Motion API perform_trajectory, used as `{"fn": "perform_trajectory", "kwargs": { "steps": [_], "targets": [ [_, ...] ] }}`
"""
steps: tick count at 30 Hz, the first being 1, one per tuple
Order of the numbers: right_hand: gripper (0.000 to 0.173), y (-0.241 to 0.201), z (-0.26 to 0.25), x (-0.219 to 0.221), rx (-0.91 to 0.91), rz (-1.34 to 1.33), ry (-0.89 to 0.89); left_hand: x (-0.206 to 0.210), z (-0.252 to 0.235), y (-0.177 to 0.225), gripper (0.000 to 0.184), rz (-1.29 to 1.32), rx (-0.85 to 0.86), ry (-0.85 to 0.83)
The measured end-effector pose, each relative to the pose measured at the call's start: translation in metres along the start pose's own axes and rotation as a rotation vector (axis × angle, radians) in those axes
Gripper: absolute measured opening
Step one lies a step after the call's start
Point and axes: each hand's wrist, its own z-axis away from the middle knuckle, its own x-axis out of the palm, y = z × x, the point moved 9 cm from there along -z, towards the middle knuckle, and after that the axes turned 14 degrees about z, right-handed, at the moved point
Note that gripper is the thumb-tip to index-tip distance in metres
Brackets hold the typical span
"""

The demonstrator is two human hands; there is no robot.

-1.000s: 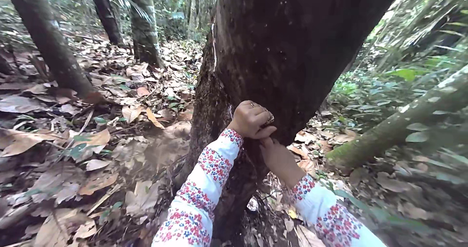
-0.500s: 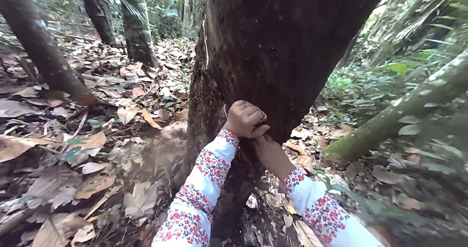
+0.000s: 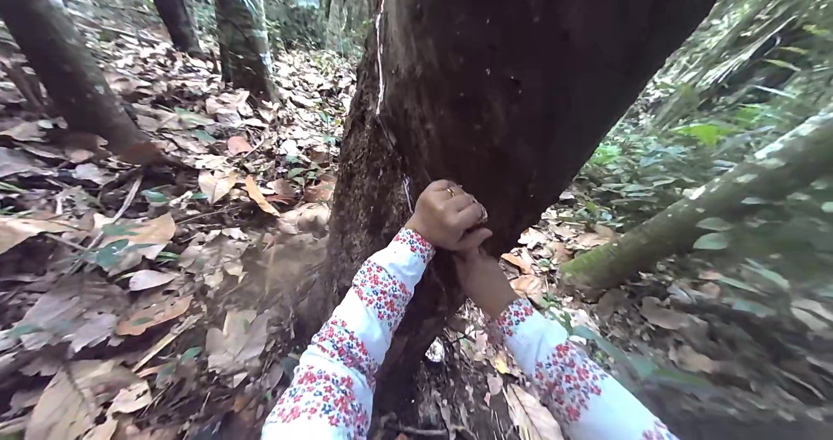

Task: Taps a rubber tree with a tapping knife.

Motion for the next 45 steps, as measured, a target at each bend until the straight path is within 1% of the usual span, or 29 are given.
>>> {"fn": "perform_trajectory", "kwargs": {
  "steps": [2,3,4,6,8,10,13,16,19,23,25,29,34,39,41,43,45],
  "targets": [
    [0.037,0.009,0.02,0.013,0.034,-0.062,-0.069,0.009,0.007,0.017,0.057,0.08,-0.039,-0.07],
    [0.036,0.014,0.034,0.013,0.047,-0.108,-0.061,0.012,0.006,0.028,0.058,0.124,-0.051,-0.085],
    [0.034,0.018,0.05,0.007,0.031,-0.146,0.014,0.012,0.002,0.038,0.058,0.16,-0.06,-0.079],
    [0.031,0.022,0.079,-0.015,-0.049,-0.149,0.283,0.007,-0.01,0.054,0.056,0.191,-0.051,-0.025],
    [0.031,0.023,0.095,-0.026,-0.095,-0.113,0.435,0.0,-0.018,0.066,0.057,0.19,-0.02,0.021],
    [0.033,0.021,0.098,-0.03,-0.123,-0.072,0.517,-0.004,-0.019,0.066,0.058,0.18,0.0,0.049],
    [0.034,0.014,0.091,-0.034,-0.134,-0.046,0.582,-0.006,-0.018,0.054,0.061,0.172,0.007,0.073],
    [0.033,0.007,0.09,-0.042,-0.115,-0.034,0.594,-0.011,-0.022,0.048,0.063,0.184,0.0,0.095],
    [0.032,0.003,0.095,-0.056,-0.08,0.0,0.554,-0.018,-0.028,0.047,0.064,0.222,-0.023,0.137],
    [0.033,0.002,0.097,-0.077,-0.087,0.056,0.497,-0.024,-0.036,0.044,0.063,0.233,-0.047,0.206],
    [0.034,0.005,0.092,-0.081,-0.114,0.077,0.504,-0.023,-0.038,0.041,0.062,0.223,-0.044,0.233],
    [0.033,0.02,0.079,-0.068,-0.191,0.107,0.621,-0.012,-0.031,0.036,0.061,0.177,-0.019,0.224],
    [0.032,0.04,0.059,-0.044,-0.23,0.072,0.677,0.004,-0.024,0.03,0.059,0.111,0.014,0.162],
    [0.029,0.047,0.043,-0.042,-0.281,0.122,0.763,0.013,-0.02,0.023,0.06,0.056,0.029,0.133],
    [0.023,0.032,0.03,-0.054,-0.31,0.121,0.782,0.002,-0.022,0.011,0.055,0.018,-0.035,0.173],
    [0.021,-0.002,0.011,-0.071,-0.329,0.047,0.778,-0.026,-0.022,-0.01,0.053,-0.011,-0.086,0.241],
    [0.023,-0.033,-0.005,-0.076,-0.354,-0.087,0.769,-0.059,-0.025,-0.02,0.056,-0.058,-0.085,0.243]
  ]
}}
